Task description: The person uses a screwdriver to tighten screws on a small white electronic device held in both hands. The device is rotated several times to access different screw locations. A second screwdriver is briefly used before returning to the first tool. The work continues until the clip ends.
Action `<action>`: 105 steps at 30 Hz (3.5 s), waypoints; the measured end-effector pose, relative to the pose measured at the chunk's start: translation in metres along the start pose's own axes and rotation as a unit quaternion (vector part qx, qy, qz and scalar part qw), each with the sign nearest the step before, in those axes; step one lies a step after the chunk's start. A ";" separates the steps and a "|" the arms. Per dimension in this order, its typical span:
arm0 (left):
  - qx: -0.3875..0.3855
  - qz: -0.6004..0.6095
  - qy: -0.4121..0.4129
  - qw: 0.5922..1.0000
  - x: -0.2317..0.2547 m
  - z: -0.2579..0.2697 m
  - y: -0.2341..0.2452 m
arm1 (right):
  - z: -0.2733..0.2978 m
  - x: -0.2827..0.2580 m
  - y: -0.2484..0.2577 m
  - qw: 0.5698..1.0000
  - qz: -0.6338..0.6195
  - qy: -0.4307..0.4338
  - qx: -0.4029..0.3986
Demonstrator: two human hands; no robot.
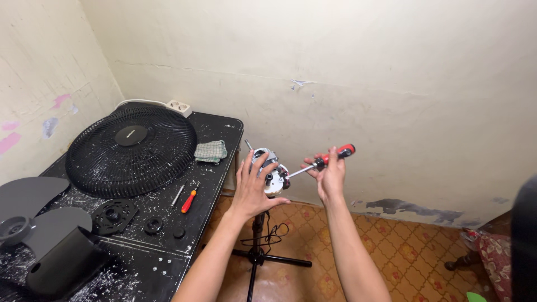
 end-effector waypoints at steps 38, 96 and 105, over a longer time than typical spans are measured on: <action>0.115 0.233 0.172 0.950 -0.024 0.069 -0.041 | 0.010 0.134 0.024 0.781 0.403 -0.035 -0.475; -0.001 0.466 0.164 0.870 -0.036 0.090 -0.031 | 0.152 -0.024 -0.074 0.638 0.620 0.367 -0.273; -0.012 0.495 0.246 0.833 -0.024 0.097 -0.041 | 0.153 -0.031 -0.076 0.634 0.614 0.362 -0.299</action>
Point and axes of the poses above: each hand's wrist, its own z-axis away from the middle knuckle, its own y-axis out of the back of the hand, x = y × z, the point moved 6 cm from there along -z, towards the middle knuckle, and after that the axes turned 10 degrees about -x, right-handed, at the moved point
